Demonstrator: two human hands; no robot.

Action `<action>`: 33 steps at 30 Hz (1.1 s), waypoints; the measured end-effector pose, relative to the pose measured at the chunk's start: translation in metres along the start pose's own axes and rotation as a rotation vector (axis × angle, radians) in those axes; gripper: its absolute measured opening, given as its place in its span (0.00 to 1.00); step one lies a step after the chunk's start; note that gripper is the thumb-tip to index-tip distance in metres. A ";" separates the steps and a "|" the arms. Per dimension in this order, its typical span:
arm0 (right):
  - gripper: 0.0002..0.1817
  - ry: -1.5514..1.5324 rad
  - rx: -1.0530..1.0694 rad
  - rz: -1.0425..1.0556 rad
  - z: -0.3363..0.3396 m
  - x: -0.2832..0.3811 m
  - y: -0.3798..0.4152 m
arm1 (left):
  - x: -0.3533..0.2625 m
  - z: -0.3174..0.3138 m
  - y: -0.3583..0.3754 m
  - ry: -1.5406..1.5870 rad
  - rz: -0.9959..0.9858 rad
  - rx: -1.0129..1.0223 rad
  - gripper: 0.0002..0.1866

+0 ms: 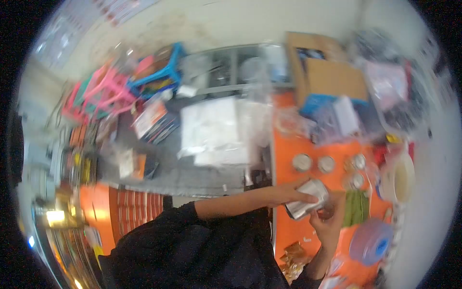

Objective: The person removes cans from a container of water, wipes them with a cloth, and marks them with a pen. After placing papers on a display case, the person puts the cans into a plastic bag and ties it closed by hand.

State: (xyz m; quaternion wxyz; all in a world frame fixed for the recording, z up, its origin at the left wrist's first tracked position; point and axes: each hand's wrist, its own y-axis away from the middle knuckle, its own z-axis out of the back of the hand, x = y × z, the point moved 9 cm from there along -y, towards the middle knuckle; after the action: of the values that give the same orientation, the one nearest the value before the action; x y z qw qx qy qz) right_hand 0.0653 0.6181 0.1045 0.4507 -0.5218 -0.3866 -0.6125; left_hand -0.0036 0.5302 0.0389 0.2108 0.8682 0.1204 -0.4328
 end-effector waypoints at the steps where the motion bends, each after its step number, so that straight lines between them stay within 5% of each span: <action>1: 0.32 0.024 0.044 -0.018 -0.011 -0.001 -0.003 | -0.005 0.003 0.014 0.031 0.012 -0.009 0.48; 6: 0.37 0.123 0.268 0.047 -0.087 0.009 -0.017 | -0.015 0.044 0.082 0.075 -0.023 -0.124 0.41; 10: 0.37 0.055 0.254 0.001 -0.137 -0.008 -0.024 | -0.030 0.072 0.146 0.239 -0.068 -0.125 0.35; 16: 0.31 0.062 0.476 0.152 -0.296 0.050 0.001 | -0.055 0.147 0.256 0.141 -0.222 -0.201 0.29; 21: 0.29 -0.122 0.510 -0.049 -0.382 0.044 0.014 | -0.047 0.204 0.322 0.187 -0.246 -0.228 0.28; 28: 0.20 0.012 0.368 -0.073 -0.434 0.055 0.021 | -0.050 0.246 0.358 0.139 -0.327 -0.275 0.31; 33: 0.23 0.056 0.149 -0.065 -0.432 0.052 0.025 | -0.048 0.262 0.362 0.099 -0.337 -0.376 0.33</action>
State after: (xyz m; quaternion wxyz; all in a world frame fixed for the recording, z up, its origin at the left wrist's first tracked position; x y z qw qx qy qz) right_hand -0.0389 0.1949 0.0887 0.4788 -0.4566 -0.4349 -0.6108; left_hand -0.0740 0.0860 0.0312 0.2871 0.8016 0.3520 -0.3887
